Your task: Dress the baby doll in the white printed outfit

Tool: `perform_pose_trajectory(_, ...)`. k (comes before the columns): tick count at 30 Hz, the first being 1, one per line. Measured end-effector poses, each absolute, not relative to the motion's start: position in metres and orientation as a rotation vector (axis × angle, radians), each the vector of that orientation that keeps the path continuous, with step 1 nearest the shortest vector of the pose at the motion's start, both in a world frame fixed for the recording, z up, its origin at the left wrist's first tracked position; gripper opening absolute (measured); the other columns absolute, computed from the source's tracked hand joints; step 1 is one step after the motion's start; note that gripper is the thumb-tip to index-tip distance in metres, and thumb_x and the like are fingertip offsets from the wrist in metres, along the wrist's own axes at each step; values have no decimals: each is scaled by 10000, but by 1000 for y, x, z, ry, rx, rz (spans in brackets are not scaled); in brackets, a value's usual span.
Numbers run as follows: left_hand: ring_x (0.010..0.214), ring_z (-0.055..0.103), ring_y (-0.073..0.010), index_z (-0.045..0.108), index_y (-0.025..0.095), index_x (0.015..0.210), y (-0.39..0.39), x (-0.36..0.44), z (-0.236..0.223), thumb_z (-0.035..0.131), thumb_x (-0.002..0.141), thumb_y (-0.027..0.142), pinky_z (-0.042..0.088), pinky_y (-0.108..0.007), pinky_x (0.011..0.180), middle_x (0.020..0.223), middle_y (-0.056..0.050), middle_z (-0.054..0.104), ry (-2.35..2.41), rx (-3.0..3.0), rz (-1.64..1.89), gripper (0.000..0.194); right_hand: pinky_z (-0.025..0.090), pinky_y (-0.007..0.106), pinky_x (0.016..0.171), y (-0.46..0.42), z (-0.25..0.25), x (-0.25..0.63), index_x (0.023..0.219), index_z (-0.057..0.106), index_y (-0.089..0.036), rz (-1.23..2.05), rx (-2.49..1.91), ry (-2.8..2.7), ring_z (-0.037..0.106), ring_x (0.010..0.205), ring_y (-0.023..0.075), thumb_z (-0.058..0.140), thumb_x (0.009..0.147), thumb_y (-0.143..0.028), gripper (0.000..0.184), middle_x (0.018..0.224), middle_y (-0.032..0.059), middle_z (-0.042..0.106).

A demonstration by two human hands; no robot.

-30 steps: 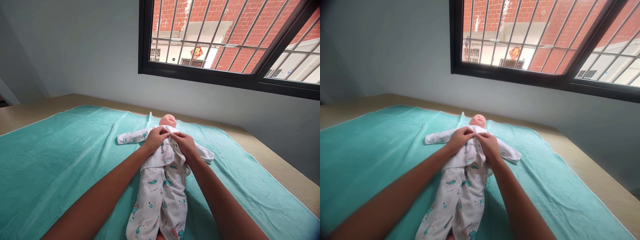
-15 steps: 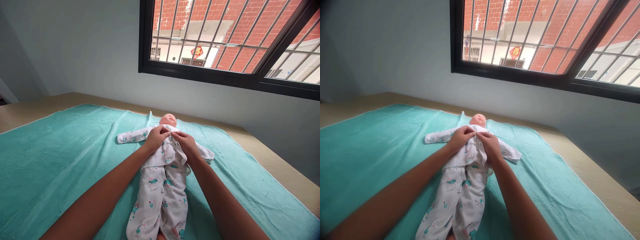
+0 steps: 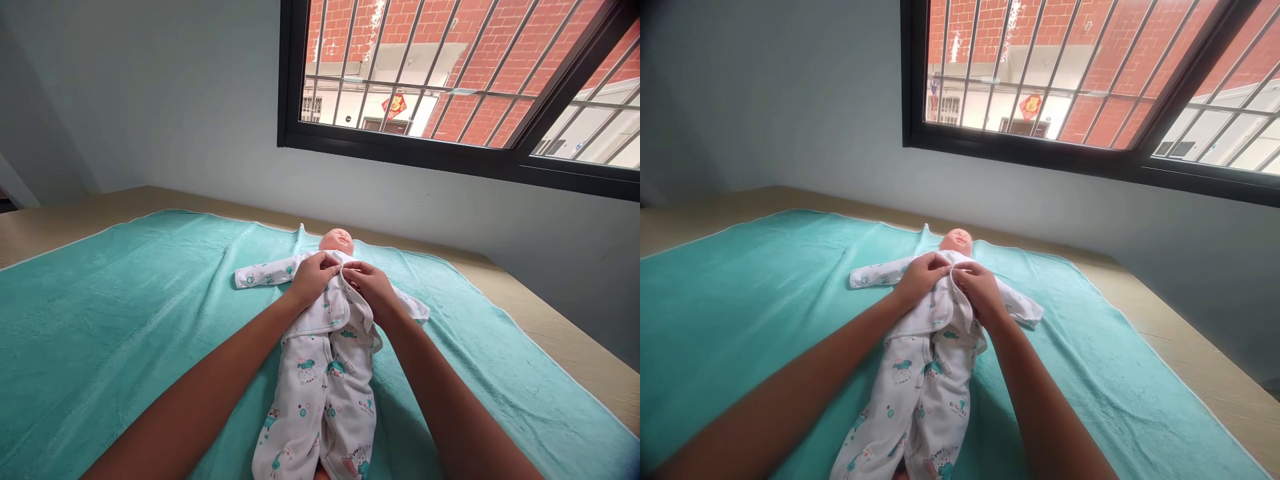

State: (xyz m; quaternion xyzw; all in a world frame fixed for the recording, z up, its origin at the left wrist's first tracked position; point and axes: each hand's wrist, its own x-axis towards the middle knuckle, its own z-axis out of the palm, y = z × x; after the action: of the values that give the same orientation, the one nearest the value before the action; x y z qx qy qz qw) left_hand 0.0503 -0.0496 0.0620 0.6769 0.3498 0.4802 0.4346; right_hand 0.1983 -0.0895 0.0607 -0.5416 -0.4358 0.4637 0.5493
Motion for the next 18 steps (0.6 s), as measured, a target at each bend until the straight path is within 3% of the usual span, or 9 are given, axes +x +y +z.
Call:
perform_pose_trajectory(4, 767, 615, -151, 603, 191, 749, -51, 51, 62, 611, 805, 183, 461, -266, 728, 764, 5, 659, 941, 1682, 1226, 57, 415, 239, 524, -91, 58, 195, 913, 676, -210, 947, -1363, -1187, 545, 573, 126, 713, 696, -359, 266, 721, -10, 672)
perform_pose_trajectory(8, 783, 624, -157, 620, 187, 728, -51, 52, 61, 613, 799, 165, 464, -267, 729, 780, -6, 674, 997, 1685, 1217, 74, 345, 232, 506, -92, 57, 192, 893, 675, -209, 724, -1442, -1296, 471, 538, 116, 668, 731, -383, 238, 613, -45, 578)
perform_pose_trajectory(12, 787, 632, -161, 636, 183, 723, -51, 54, 63, 627, 784, 153, 465, -266, 719, 784, -13, 688, 1069, 1690, 1205, 69, 325, 237, 544, -93, 56, 185, 863, 650, -223, 497, -1488, -1382, 454, 553, 122, 613, 774, -329, 144, 569, -67, 512)
perform_pose_trajectory(18, 780, 629, -171, 619, 197, 732, -56, 56, 71, 612, 837, 280, 452, -278, 710, 792, -13, 699, 1147, 1752, 1159, 133, 268, 276, 571, -98, 56, 167, 843, 594, -200, -30, -1704, -1586, 468, 578, 152, 465, 883, -228, 138, 654, -5, 588)
